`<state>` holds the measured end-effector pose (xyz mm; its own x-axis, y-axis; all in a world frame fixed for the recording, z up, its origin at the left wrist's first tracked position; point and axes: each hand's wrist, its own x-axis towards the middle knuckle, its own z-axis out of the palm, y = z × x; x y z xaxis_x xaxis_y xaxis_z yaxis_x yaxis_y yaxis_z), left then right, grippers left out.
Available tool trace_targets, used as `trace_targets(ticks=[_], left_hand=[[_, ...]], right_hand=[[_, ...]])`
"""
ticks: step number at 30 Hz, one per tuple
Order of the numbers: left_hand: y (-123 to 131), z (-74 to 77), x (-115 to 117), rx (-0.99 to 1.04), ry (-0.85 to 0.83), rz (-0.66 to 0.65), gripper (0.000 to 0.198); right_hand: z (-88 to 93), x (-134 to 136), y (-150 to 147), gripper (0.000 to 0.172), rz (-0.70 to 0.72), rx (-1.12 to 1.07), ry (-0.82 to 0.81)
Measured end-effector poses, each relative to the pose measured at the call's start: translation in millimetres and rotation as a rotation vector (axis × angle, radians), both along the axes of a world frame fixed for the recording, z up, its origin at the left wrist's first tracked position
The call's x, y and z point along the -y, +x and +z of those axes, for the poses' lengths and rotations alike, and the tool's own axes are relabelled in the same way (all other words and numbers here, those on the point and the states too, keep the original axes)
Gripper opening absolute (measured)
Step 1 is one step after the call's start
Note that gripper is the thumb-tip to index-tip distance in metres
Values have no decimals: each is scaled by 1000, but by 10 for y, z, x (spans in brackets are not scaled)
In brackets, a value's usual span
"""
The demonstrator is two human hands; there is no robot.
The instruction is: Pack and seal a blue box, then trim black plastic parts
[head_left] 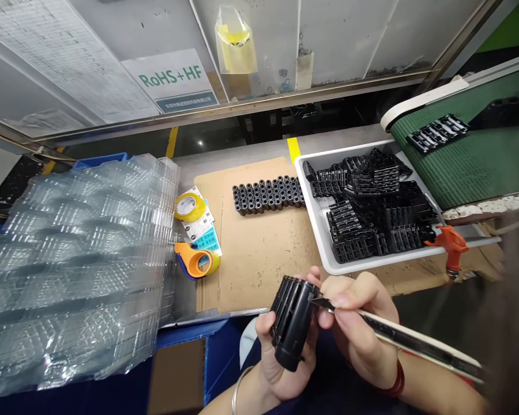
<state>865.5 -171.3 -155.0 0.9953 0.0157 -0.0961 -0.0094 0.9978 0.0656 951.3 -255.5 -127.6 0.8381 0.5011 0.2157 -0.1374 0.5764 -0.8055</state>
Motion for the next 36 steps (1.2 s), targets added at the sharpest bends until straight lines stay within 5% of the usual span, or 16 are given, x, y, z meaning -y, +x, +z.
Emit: trace_targets(ticks=[3,7,12,19,36], left_hand=[[-23,-14,-37,20,47,37,35],[-100,-80,-135,45,339,137,60],[-116,27,-222,-222,601,187,89],[-2,166,-273,-206,507,57,70],[17,281,-310,-165,421,-159,84]], right_hand=[[29,20,86,7,-6,-61,46],[58,93,294,4,-78,-94,-4],[43,205,503,20,-83,-94,-167],[50,203,482,30,237,-275,-373],[-34,134,162,35,438,-582,-343]])
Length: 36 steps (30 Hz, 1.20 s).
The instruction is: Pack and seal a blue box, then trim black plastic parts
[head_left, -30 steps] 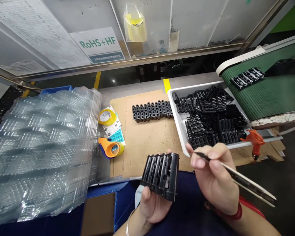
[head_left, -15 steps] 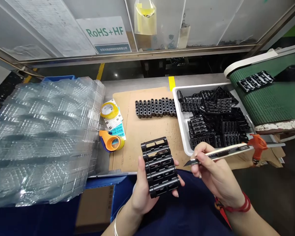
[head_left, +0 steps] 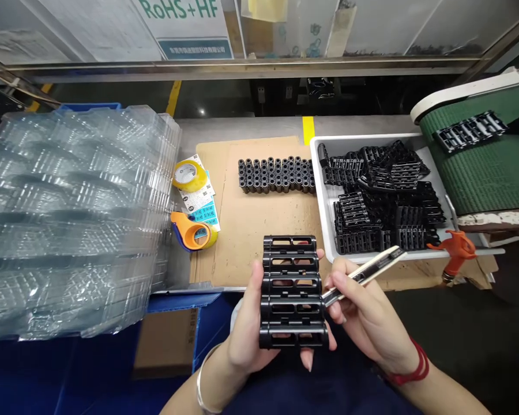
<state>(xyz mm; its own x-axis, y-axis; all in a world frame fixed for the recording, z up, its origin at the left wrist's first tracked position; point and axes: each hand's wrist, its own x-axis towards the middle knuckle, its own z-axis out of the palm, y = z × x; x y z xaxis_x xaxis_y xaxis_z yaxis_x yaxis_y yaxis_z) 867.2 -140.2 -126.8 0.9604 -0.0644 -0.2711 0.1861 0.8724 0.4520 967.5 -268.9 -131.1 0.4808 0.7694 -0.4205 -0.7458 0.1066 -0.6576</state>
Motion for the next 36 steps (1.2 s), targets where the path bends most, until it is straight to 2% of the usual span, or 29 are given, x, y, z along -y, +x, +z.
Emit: trace_targets(ticks=[5,11,22,36], left_hand=[[-2,-61,30,-18,-112,1,84],[-17,-140,30,58,-286,-15,82],[17,-98,10,3,-255,-97,83],[15,-113,37,5,-218,-148,85]], right_hand=[[-6,-13,-13,37,61,-44,-22],[-4,-8,-18,37,53,-52,-7],[25,13,-7,36,55,-28,34],[17,62,2,38,114,-32,-25]])
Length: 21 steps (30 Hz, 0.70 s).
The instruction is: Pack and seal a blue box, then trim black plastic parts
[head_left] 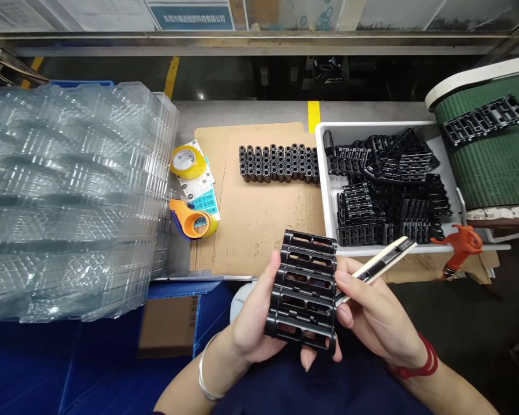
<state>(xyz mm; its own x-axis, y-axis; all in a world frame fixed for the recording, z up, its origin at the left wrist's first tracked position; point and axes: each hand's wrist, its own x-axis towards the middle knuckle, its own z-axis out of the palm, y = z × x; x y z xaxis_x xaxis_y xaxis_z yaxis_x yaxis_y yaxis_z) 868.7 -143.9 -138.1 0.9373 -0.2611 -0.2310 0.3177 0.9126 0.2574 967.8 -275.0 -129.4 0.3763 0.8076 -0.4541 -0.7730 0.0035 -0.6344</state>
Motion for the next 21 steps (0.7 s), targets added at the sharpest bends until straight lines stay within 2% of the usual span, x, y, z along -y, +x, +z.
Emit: trace_targets(ticks=[2,5,9,11,13,16,21], left_hand=[[-4,-8,-9,12,16,19,85],[-16,14,-33,3,61,87,81],[-37,66,-37,-110,244,360,70],[-47,65,-13,-148,303,500,62],[-58,46,23,-165,327,577,60],[-84,23,84,-167,370,626,66],[-125,69,156,-227,433,600,68]], right_hand=[[-9,-12,14,36,-3,-7,-11],[-33,-31,69,35,-98,31,-29],[-62,-16,110,30,-246,164,-3],[-73,19,67,26,-276,276,44],[-84,66,-8,22,-279,432,94],[-92,127,-108,15,-233,733,170],[-53,113,-109,31,-151,1150,258]])
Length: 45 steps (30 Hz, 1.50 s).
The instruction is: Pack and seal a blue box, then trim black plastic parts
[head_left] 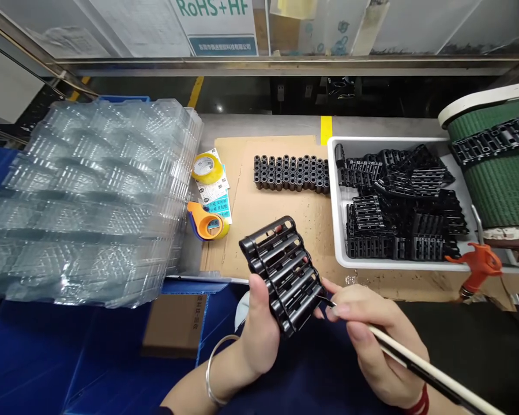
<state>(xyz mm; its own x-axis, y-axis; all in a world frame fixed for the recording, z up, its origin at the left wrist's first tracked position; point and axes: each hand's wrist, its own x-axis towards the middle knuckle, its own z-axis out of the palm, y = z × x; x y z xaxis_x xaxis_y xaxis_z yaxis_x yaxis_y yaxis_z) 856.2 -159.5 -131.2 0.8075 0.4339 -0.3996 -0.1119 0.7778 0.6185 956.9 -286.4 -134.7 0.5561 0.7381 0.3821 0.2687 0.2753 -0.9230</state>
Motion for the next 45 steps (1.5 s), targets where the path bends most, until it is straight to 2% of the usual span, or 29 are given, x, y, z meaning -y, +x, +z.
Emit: trace_targets(ticks=[6,14,18,20,24,28,32,37,45], left_hand=[[-7,5,24,-3,89,-162,88],[-33,-54,21,-26,231,-110,85],[-24,-80,9,-19,223,-154,85],[-18,-75,-3,-31,199,-152,85],[-10,-32,-23,-56,176,-136,87],[-8,-25,-20,-43,176,-137,88],[-14,-65,-3,-53,177,-118,86],[8,-40,2,-33,151,-157,89],[27,-28,-14,-16,104,-188,89]], right_hand=[[38,-80,44,39,-29,162,6],[41,-44,19,35,-57,228,-80],[27,-3,-19,24,-50,-12,-205],[9,6,-38,23,-42,-88,-203],[-34,13,-56,28,-21,-71,-123],[-51,15,-55,22,-61,-65,-137],[-57,8,-59,28,-45,-83,-132],[-71,5,-68,37,-11,-91,-106],[-73,15,-54,35,-44,-34,-112]])
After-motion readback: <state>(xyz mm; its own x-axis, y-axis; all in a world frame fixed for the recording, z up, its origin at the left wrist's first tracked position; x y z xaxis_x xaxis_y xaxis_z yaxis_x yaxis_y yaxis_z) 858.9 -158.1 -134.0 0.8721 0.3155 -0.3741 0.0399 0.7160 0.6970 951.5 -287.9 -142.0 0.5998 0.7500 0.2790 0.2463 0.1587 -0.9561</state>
